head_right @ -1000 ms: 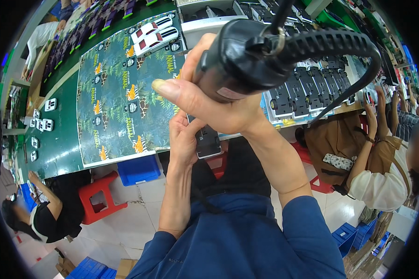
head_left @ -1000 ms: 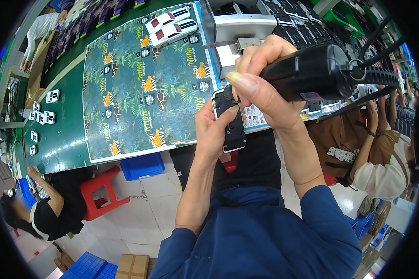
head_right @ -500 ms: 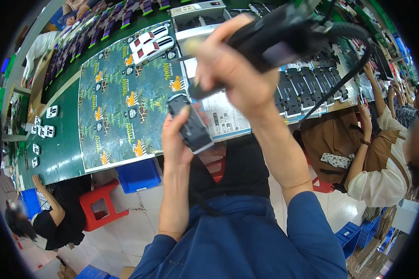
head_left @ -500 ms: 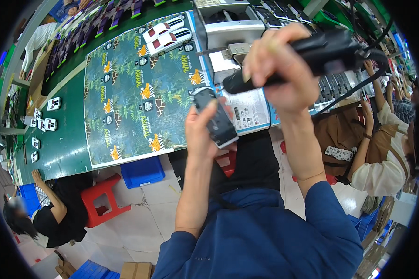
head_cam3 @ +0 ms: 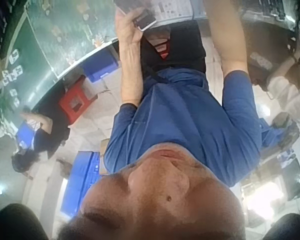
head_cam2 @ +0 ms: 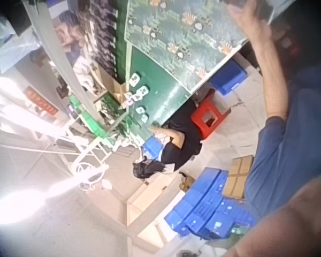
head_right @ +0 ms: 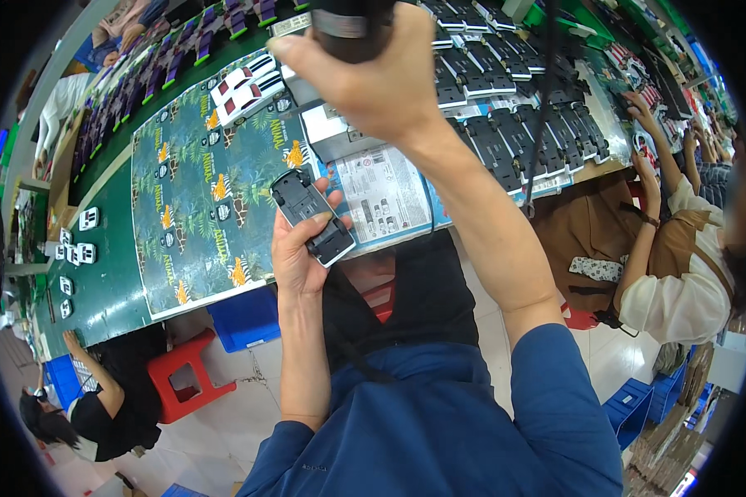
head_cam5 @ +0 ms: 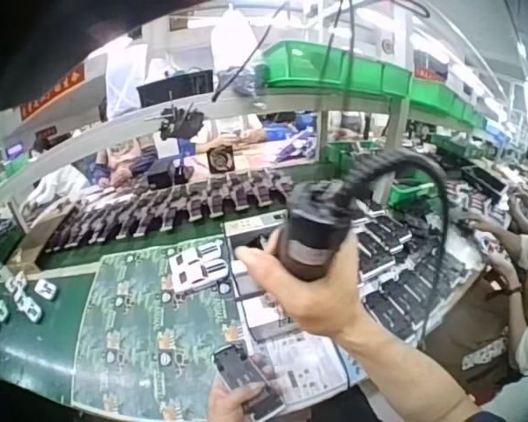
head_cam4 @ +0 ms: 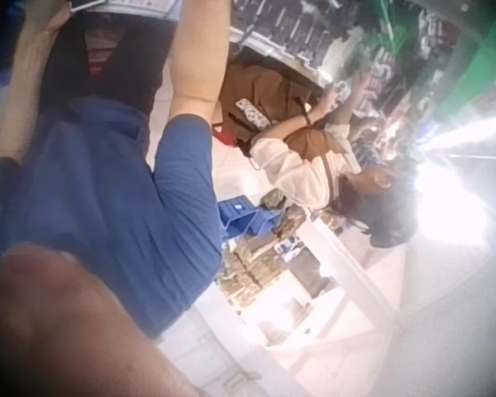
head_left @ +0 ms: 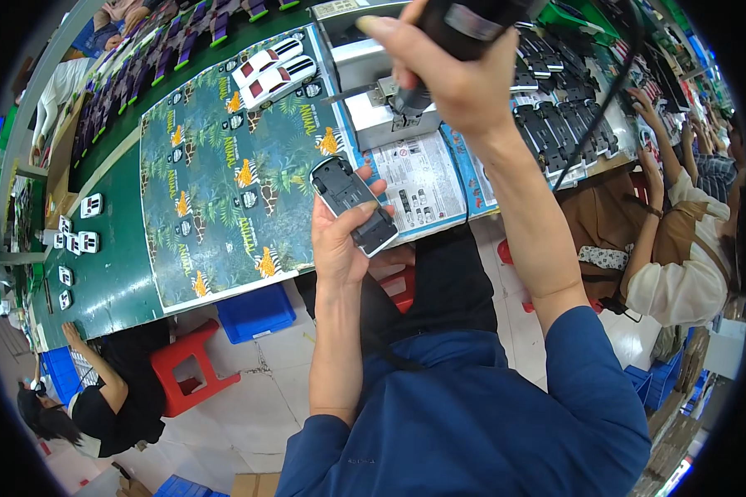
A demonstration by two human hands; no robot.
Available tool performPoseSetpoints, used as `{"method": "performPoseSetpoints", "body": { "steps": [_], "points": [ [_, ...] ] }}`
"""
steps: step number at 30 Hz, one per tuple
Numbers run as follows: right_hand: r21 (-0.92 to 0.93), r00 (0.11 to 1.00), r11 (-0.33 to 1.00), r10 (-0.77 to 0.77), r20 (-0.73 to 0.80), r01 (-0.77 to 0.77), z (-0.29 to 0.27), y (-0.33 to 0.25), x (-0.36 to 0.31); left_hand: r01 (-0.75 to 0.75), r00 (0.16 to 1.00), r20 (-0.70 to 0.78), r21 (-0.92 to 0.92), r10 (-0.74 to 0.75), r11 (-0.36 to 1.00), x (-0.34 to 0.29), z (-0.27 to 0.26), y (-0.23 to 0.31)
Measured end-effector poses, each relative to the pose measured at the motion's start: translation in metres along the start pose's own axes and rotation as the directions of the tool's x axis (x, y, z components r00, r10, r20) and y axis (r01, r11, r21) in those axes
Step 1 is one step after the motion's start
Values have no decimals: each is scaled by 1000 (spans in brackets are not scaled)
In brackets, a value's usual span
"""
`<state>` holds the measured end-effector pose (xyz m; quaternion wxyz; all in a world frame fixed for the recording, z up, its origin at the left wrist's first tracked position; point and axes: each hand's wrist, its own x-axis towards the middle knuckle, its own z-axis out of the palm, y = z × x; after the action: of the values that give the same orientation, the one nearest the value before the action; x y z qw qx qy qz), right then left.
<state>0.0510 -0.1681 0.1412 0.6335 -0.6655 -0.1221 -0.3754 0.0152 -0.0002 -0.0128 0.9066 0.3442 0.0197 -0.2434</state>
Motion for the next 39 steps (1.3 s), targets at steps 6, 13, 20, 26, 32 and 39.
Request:
{"method": "performPoseSetpoints", "body": {
  "steps": [6,13,20,26,32,39],
  "points": [
    [217,964,939,257,64,-265,-26,4,-29,28,998,-50,-95,-33,995,8,-3,-3],
    [477,962,836,226,155,-273,-6,-28,-71,54,994,-85,-126,-65,991,14,-7,3],
    [386,941,859,301,152,-337,4,-21,-79,93,993,-52,-179,-104,979,13,-7,3],
    [270,905,897,247,347,-349,6,-16,-76,205,979,64,-357,-195,911,20,-1,8],
    [281,902,906,195,385,-316,6,-9,-77,207,977,37,-386,-209,899,18,-6,10],
    [327,883,859,257,392,-395,5,-14,-78,262,965,81,-403,-251,877,17,-10,11]
  ]
}}
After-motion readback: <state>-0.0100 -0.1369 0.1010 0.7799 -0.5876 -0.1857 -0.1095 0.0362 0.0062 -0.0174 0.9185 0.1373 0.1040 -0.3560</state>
